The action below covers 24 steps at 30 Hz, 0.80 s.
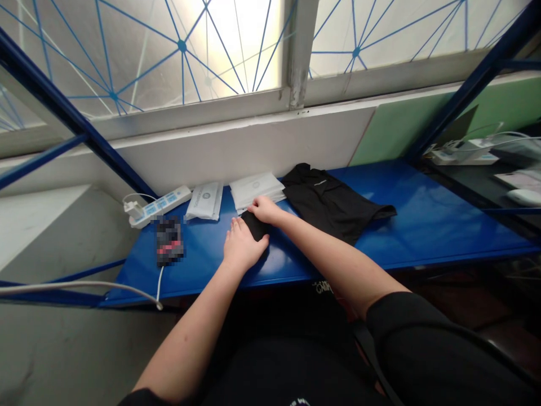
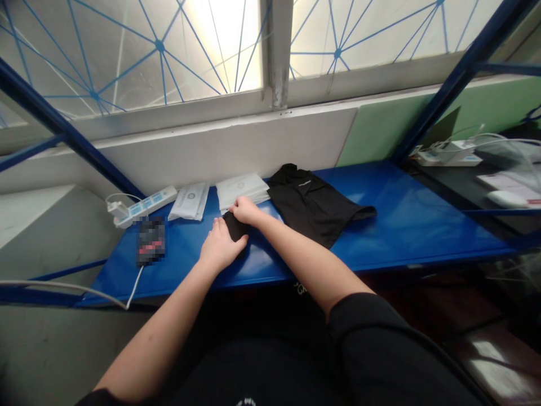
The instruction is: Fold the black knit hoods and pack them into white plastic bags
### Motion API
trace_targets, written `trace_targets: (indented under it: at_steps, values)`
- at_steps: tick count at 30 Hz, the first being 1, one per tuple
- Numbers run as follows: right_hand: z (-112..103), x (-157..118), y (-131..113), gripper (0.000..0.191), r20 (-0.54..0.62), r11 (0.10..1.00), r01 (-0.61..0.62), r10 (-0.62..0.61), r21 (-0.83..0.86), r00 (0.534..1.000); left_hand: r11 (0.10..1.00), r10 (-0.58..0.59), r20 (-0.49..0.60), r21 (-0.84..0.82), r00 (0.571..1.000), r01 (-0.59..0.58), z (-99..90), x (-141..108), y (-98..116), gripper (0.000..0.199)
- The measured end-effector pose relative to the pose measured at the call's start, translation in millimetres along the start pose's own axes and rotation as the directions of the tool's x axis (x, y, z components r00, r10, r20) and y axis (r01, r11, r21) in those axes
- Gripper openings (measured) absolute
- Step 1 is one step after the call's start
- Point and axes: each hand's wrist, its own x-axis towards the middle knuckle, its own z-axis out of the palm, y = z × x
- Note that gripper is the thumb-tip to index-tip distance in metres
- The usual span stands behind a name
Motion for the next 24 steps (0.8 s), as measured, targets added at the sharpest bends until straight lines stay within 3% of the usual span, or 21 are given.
trace_targets:
  at_steps: [6, 12, 16, 19, 24]
  values:
    - [-3, 3, 3, 0.025, 0.048, 0.996, -0.088, 0.087, 0.013, 0.995, 1.0, 0.015, 0.023, 0.004, 1.0, -0.015, 2.0, 5, -3, 0.092]
    - [-12, 11, -16, 0.026, 0.211, 0.999, -0.002, 0.012, -0.049, 0.977, 1.0, 0.023, -0.008, 0.012, 1.0, -0.023, -5.1, 1, 0, 0.09]
    - [0, 18, -25, 0.017, 0.161, 0.994, -0.088, 0.098, -0.068, 0.982, 0.999, 0.026, -0.008, 0.033, 1.0, -0.026, -4.6, 0, 0, 0.091]
    - [9, 24, -28, 0.022, 0.114, 0.982, -0.165, 0.176, -0.097, 0.978, 0.997, 0.04, 0.002, 0.071, 0.999, -0.04, -1.0, -1, -1, 0.092]
    - [11, 27, -34, 0.019, 0.043, 0.968, -0.165, 0.176, -0.191, 0.983, 0.99, 0.091, -0.039, 0.111, 0.995, -0.086, 3.8, -6, -1, 0.084]
